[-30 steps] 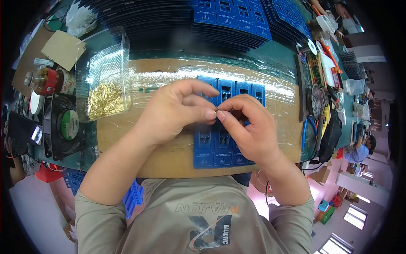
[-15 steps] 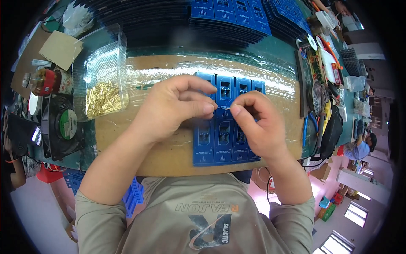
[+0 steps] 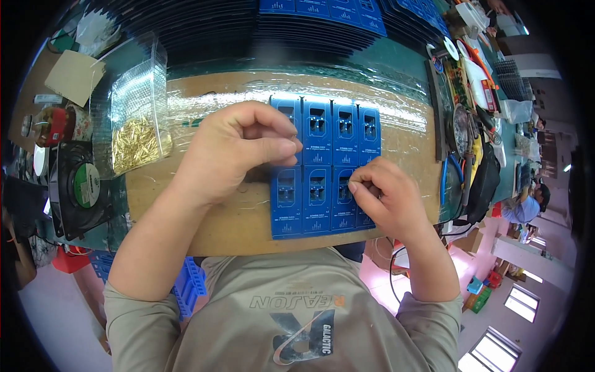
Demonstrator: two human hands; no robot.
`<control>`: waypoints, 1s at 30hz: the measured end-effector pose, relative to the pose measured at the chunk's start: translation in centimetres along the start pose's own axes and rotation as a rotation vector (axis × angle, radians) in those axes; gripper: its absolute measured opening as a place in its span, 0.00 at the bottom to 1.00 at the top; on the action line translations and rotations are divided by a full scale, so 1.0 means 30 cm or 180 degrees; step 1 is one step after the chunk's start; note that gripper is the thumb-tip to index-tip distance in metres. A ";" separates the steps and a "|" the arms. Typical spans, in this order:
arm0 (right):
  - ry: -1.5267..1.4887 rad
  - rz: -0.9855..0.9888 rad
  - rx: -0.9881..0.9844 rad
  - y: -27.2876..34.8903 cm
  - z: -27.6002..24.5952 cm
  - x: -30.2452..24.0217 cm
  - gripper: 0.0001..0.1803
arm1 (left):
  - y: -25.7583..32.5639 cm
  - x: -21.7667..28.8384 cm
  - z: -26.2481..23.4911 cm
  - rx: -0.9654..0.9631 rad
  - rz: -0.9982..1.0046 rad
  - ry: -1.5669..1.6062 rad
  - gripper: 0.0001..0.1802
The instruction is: The person assembles small metal contacts into blue plastic switch housings, then solders them in place with a soldering iron and soldering wire, using tweezers to manipulate the small components.
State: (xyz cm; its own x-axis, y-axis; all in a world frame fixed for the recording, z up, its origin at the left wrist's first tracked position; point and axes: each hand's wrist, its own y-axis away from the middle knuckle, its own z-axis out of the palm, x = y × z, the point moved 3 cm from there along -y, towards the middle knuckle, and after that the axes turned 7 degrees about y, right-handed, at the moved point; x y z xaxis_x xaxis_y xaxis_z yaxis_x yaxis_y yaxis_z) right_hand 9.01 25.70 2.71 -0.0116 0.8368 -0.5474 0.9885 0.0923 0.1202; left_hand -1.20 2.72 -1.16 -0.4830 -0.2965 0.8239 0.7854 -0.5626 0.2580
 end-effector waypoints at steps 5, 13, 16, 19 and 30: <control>0.0138 -0.0060 -0.0014 -0.001 -0.002 -0.002 0.03 | -0.004 -0.001 -0.003 -0.0063 0.0025 0.0016 0.10; 0.0192 -0.0199 0.0045 -0.001 0.010 0.006 0.03 | -0.001 0.007 0.004 -0.0006 -0.0003 0.0033 0.11; 0.0324 -0.0372 0.0038 0.003 0.012 0.002 0.04 | 0.001 0.005 0.004 0.0014 -0.0006 0.0044 0.11; 0.0753 -0.0791 0.0185 0.006 0.010 -0.008 0.05 | -0.001 0.004 0.002 -0.0010 -0.0011 0.0057 0.11; 0.0535 -0.0266 0.0096 -0.007 -0.002 -0.011 0.06 | 0.002 0.008 0.005 -0.0042 -0.0098 0.0019 0.12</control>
State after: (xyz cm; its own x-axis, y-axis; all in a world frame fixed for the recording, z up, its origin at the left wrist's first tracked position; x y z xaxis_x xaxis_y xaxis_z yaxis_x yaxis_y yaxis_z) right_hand 8.80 25.42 2.91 -0.1165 0.9055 -0.4081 0.9870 0.1513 0.0538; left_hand -1.21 2.75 -0.87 -0.5093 -0.2835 0.8125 0.7650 -0.5816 0.2766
